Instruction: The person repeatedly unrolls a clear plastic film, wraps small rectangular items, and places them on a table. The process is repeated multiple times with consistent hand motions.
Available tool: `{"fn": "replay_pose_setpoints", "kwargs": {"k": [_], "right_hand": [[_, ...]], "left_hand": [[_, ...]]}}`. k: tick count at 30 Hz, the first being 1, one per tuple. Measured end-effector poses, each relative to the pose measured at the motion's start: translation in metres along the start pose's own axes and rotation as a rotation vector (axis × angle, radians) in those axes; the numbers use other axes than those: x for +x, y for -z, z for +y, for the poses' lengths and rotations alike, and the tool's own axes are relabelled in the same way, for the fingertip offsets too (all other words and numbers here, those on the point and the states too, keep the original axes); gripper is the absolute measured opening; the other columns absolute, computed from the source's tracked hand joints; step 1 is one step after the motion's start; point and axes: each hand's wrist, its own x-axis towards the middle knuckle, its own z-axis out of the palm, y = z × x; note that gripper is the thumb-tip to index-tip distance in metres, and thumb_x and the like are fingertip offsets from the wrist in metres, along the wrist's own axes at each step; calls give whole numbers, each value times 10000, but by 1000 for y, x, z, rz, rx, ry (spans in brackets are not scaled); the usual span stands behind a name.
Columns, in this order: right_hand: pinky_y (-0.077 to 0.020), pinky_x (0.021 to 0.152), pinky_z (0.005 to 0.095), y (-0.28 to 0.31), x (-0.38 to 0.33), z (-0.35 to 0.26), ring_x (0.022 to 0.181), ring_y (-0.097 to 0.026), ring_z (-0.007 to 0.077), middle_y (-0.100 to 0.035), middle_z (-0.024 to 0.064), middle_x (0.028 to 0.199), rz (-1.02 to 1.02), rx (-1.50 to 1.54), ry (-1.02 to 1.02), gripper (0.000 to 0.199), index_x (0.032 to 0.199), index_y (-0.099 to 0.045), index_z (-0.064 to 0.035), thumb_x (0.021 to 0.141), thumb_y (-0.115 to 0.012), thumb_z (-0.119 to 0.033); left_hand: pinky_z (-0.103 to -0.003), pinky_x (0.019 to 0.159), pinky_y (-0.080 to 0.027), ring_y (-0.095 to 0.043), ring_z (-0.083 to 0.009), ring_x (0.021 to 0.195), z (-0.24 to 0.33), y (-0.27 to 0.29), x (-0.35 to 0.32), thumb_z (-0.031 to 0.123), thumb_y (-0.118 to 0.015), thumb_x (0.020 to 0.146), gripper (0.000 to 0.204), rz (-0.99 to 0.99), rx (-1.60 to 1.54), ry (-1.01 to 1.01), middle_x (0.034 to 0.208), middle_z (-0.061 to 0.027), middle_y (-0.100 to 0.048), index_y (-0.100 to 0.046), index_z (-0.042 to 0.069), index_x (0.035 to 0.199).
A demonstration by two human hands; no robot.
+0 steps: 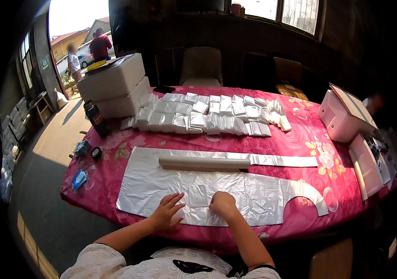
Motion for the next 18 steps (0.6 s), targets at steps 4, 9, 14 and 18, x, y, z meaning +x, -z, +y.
{"fn": "replay_pose_setpoints", "kwargs": {"k": [4,9,14,18], "right_hand": [[-471,769,377,9,5,-27,843,-618,282,-661,115,883,136,-8,139,197,860,-673,-73,721,-610,-197],[-167,1069,462,-43,39,-25,1318,-236,323,-293,188,1403,299,-152,453,591,1331,-349,-43,876,-468,-400],[-119,1072,478,-96,-14,-69,1333,-154,386,-202,260,1416,272,16,413,649,1362,-281,-18,899,-383,-461],[-49,1070,511,-123,-69,-89,1364,-20,371,-67,204,1470,-86,137,482,666,1412,-180,-78,910,-323,-493]], "left_hand": [[-285,841,-464,-586,-185,966,36,0,-32,110,-500,894,284,-100,-776,460,1110,-124,-576,-525,-20,1145],[-321,906,-451,-578,-206,1025,60,-27,-68,192,-468,935,324,-623,-1372,1077,1164,-128,-558,-504,-16,1180],[-349,938,-428,-551,-256,1065,59,-27,-100,221,-459,936,375,-287,-1711,1385,1223,-160,-506,-447,-15,1227],[-352,873,-478,-592,-259,969,58,-17,-97,164,-471,925,296,-63,-1696,1435,1095,-179,-567,-513,-44,1132]]}}
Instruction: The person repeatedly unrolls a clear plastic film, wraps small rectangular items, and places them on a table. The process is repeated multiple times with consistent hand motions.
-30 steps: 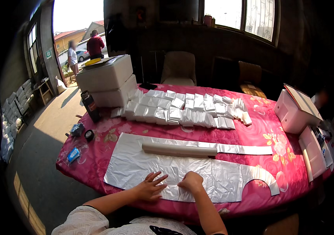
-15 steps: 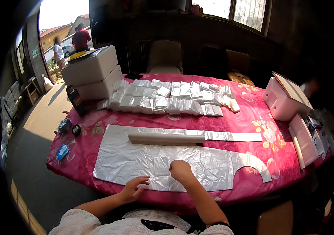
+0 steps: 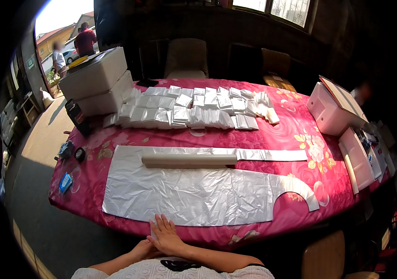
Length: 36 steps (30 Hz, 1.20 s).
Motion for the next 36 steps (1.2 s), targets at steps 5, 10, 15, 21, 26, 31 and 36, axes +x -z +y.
{"fn": "replay_pose_setpoints", "kwargs": {"k": [5,10,15,21,26,31,36], "right_hand": [[-117,1057,544,70,-4,-9,1333,-192,346,-333,170,1374,55,-56,277,436,1233,-485,-114,838,-549,-287],[-181,1043,549,141,-1,68,1134,-481,236,-622,12,970,-13,63,346,62,765,-641,-120,705,-652,-106],[-441,673,208,269,24,201,727,-565,72,-634,25,830,612,907,-135,177,925,-623,8,814,-645,-128],[-459,712,256,361,63,355,763,-590,150,-637,84,881,1244,590,-458,277,995,-602,19,783,-649,-152],[-437,829,393,355,91,374,937,-561,303,-596,169,1029,1003,-101,-908,501,1082,-571,-3,720,-674,-332],[-363,933,423,330,87,341,1099,-443,335,-529,179,1133,1056,-378,-643,433,1045,-588,-17,739,-657,-317],[-341,958,418,277,41,240,1103,-450,332,-537,163,1141,768,-310,-147,414,1075,-585,-29,754,-659,-281]], "left_hand": [[-273,785,-487,-597,-137,883,40,-10,-17,104,-527,882,235,10,851,-90,994,-104,-625,-589,-28,1067],[-229,814,-446,-552,-87,915,79,-53,2,28,-544,861,325,-185,872,-333,1026,-65,-615,-521,1,1184],[-263,890,-439,-555,-143,1042,98,-63,27,81,-578,853,379,-201,771,-309,1136,-78,-576,-496,25,1219],[-289,931,-409,-534,-152,1074,112,-87,46,53,-532,873,349,-304,841,-141,1181,-71,-557,-494,29,1219],[-278,925,-418,-543,-145,1056,117,-92,50,111,-553,879,354,-315,818,-113,1162,-66,-567,-501,45,1223],[-280,913,-427,-545,-146,1058,116,-84,55,127,-550,882,353,-353,863,-158,1166,-69,-567,-502,52,1224],[-299,942,-401,-520,-159,1105,109,-87,43,115,-516,895,360,-388,907,-220,1205,-68,-544,-481,56,1248]]}}
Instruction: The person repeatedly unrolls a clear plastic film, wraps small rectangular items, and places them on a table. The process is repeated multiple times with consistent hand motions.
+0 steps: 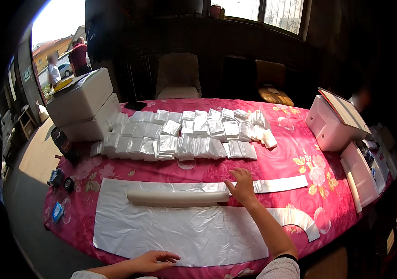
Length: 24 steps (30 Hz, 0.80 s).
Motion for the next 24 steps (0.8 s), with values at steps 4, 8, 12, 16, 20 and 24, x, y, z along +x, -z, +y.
{"fn": "replay_pose_setpoints", "kwargs": {"k": [4,8,12,16,20,24], "right_hand": [[-384,930,420,4,-50,-31,1066,-495,340,-539,169,1134,-178,79,109,446,1120,-561,-43,728,-677,-223],[-440,804,393,9,-65,-35,900,-560,316,-607,134,942,-166,-194,229,468,1100,-550,-60,657,-673,-150],[-446,774,397,24,-97,-59,865,-565,314,-617,142,868,-308,-309,141,478,1094,-541,-46,672,-659,-237],[-471,739,404,39,-152,-113,853,-574,321,-631,167,838,-503,-304,-1,534,1128,-501,30,750,-617,-328],[-495,698,403,49,-192,-157,851,-586,309,-626,172,832,-530,-276,-114,519,996,-548,73,754,-619,-380],[-487,722,400,61,-211,-181,831,-588,314,-624,181,904,-585,-185,-78,486,972,-577,20,795,-574,-432]], "left_hand": [[-295,917,-425,-546,-164,1068,8,-10,2,142,-521,898,344,-11,132,-104,1168,-89,-568,-498,55,1229],[-287,864,-456,-582,-165,1005,-10,-10,18,168,-538,890,328,-36,185,-191,1100,-95,-606,-528,46,1195],[-292,838,-472,-592,-177,993,1,-17,22,148,-565,868,334,59,323,-259,1100,-114,-605,-535,50,1186],[-345,889,-448,-545,-258,1076,0,-24,30,148,-608,822,391,310,513,-417,1200,-135,-540,-523,50,1191],[-409,994,-339,-383,-354,1218,-8,-27,48,210,-628,799,523,517,777,-643,1340,-203,-369,-441,25,1251],[-432,1052,-239,-224,-465,1276,-19,-33,75,309,-604,805,705,600,897,-717,1380,-334,-172,-284,-43,1326]]}}
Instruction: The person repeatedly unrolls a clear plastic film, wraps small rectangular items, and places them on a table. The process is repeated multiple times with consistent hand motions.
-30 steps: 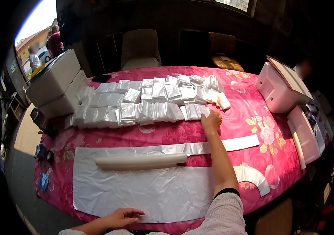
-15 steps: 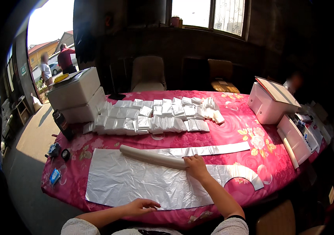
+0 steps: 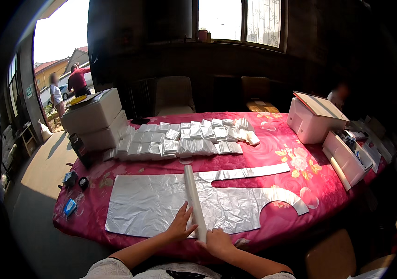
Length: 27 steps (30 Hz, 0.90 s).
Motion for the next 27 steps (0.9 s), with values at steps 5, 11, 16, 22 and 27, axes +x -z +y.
{"fn": "replay_pose_setpoints", "kwargs": {"k": [5,11,16,22,27], "right_hand": [[-428,880,411,-28,25,64,1038,-521,357,-556,207,1089,390,246,268,489,1126,-535,16,839,-544,-380],[-221,1062,401,-25,30,177,1295,-276,340,-325,216,1377,254,-26,43,618,1269,-412,16,842,-515,-418],[-265,1038,408,-16,17,260,1245,-368,329,-415,222,1312,488,60,-167,490,1221,-472,21,850,-488,-298],[-401,917,393,-16,-6,331,1044,-537,325,-580,208,1095,690,-174,-407,293,993,-608,24,814,-498,-181],[-471,774,370,-2,2,313,840,-604,297,-643,134,861,737,-89,-460,121,776,-636,-24,718,-614,-128]], "left_hand": [[-452,1059,-213,-196,-473,1286,11,-24,9,359,-611,783,784,-16,10,-36,1377,-356,-147,-255,-84,1322],[-453,1060,-215,-208,-458,1283,33,-23,14,424,-592,775,775,-145,138,15,1377,-328,-184,-316,-77,1299],[-440,1076,-178,-173,-436,1305,25,-32,13,442,-515,836,753,-96,114,-46,1388,-315,-181,-293,-108,1299],[-432,1085,-160,-155,-416,1318,31,-24,12,430,-496,852,744,-103,89,-86,1386,-306,-201,-274,-118,1303],[-436,1081,-168,-160,-427,1311,28,-25,10,422,-501,849,738,-118,115,-79,1383,-310,-198,-274,-115,1302]]}}
